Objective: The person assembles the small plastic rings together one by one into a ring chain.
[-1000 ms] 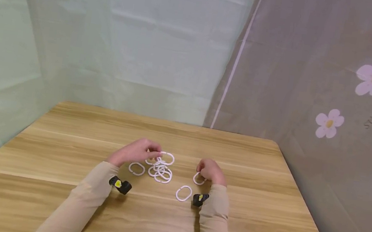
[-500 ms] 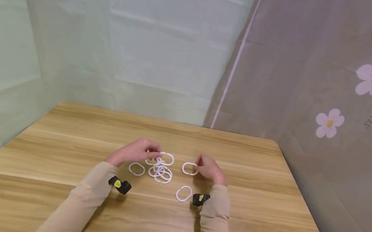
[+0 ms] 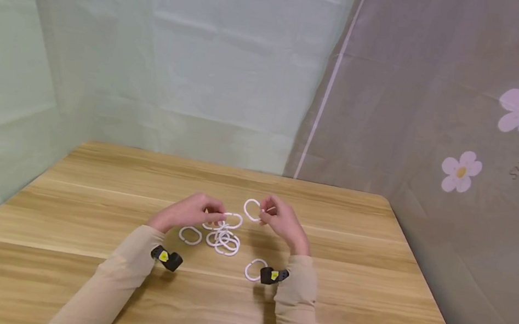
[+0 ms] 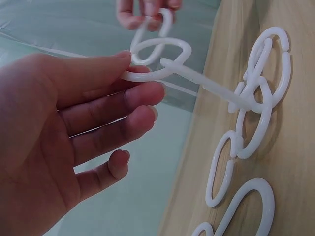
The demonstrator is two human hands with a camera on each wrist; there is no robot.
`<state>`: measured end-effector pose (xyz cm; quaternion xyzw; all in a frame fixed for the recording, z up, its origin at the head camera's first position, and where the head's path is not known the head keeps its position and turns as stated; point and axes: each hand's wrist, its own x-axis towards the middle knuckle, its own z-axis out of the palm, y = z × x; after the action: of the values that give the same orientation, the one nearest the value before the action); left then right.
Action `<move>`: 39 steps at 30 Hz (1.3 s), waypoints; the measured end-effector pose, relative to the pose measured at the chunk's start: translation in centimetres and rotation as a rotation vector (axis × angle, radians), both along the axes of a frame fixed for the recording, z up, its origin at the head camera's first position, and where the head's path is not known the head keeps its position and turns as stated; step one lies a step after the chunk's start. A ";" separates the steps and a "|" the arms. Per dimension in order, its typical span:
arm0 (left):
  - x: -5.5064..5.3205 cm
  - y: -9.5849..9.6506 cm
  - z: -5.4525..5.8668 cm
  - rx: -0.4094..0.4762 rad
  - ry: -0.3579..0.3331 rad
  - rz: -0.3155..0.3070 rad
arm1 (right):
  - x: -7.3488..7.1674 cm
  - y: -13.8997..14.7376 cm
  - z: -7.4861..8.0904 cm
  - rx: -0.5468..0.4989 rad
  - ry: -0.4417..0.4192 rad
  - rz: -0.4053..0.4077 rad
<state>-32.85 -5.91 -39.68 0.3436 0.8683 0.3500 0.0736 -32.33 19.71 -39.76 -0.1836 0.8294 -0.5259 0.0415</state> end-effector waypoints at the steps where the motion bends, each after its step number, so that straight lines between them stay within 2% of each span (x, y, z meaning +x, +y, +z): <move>1: 0.0 0.0 0.0 0.001 0.000 0.001 | 0.1 -0.2 0.3 -0.002 0.006 0.002; 7: 0.0 0.1 0.0 0.001 0.011 0.009 | 0.6 -1.6 1.4 -0.018 0.037 0.060; 14: 0.0 0.2 0.1 0.010 0.027 0.009 | 0.9 -3.0 1.7 -0.011 0.062 0.130; 28: 0.1 0.2 0.3 0.000 0.034 0.005 | 1.2 -3.2 2.0 0.026 0.108 0.072; 39: 0.1 0.3 0.2 0.020 0.018 -0.006 | 1.3 -3.1 2.0 0.079 0.125 0.090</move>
<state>-32.71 -5.66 -39.46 0.3501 0.8643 0.3554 0.0635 -31.05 16.62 -37.78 -0.2513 0.8414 -0.4779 0.0206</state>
